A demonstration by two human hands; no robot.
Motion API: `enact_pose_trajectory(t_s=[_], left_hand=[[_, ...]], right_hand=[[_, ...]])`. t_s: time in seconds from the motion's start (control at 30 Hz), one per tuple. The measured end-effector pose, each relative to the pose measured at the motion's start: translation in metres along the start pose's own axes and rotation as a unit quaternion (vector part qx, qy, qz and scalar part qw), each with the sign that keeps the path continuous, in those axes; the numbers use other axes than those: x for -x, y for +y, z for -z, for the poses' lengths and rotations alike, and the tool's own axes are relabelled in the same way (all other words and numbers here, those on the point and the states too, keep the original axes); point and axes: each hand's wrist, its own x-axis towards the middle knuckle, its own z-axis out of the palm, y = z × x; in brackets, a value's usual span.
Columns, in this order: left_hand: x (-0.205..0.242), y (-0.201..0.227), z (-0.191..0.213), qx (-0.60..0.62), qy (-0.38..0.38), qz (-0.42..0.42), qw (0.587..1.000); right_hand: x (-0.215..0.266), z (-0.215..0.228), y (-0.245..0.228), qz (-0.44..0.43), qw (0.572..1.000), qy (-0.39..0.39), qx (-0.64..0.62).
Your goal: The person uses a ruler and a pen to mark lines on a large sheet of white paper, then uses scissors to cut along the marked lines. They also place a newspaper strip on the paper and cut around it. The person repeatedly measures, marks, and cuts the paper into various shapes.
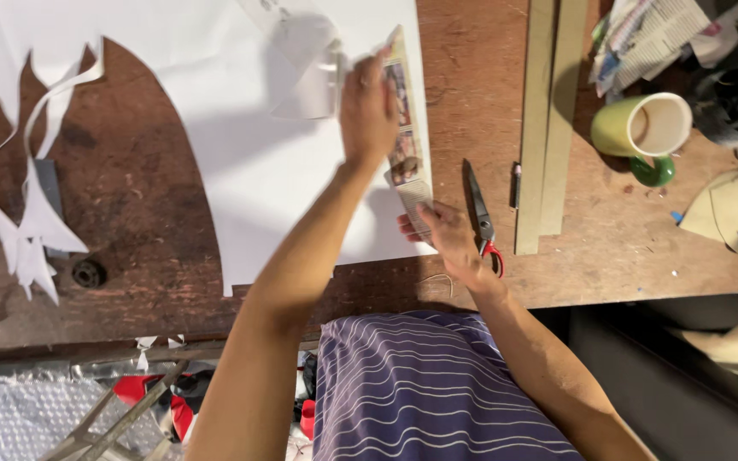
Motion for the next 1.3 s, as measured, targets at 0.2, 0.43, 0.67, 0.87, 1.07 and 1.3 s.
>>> enact_pose_trajectory(t_s=[0.2,0.43,0.67,0.87,1.07,1.3], left_hand=[[0.106,0.029,0.036,-0.052,-0.177,-0.125,0.975],[0.142,-0.006,0.002,-0.129,-0.188,-0.164,0.960],[0.142,0.000,0.009,-0.193,-0.248,-0.149,0.938],[0.130,0.011,0.022,-0.222,-0.243,-0.171,0.929],[0.114,0.013,0.024,-0.213,-0.262,-0.166,0.926],[0.108,0.009,0.033,-0.163,-0.297,-0.173,0.925]], right_hand=[[-0.014,-0.002,0.001,-0.037,0.999,-0.002,0.028],[0.009,0.008,0.020,-0.011,0.997,0.023,0.067],[0.025,0.017,0.041,0.038,0.995,0.054,0.074],[0.027,0.008,0.029,0.057,0.991,0.085,0.089],[0.025,0.003,0.023,0.111,0.973,0.131,0.155],[0.033,0.005,0.016,0.140,0.937,0.148,0.285]])
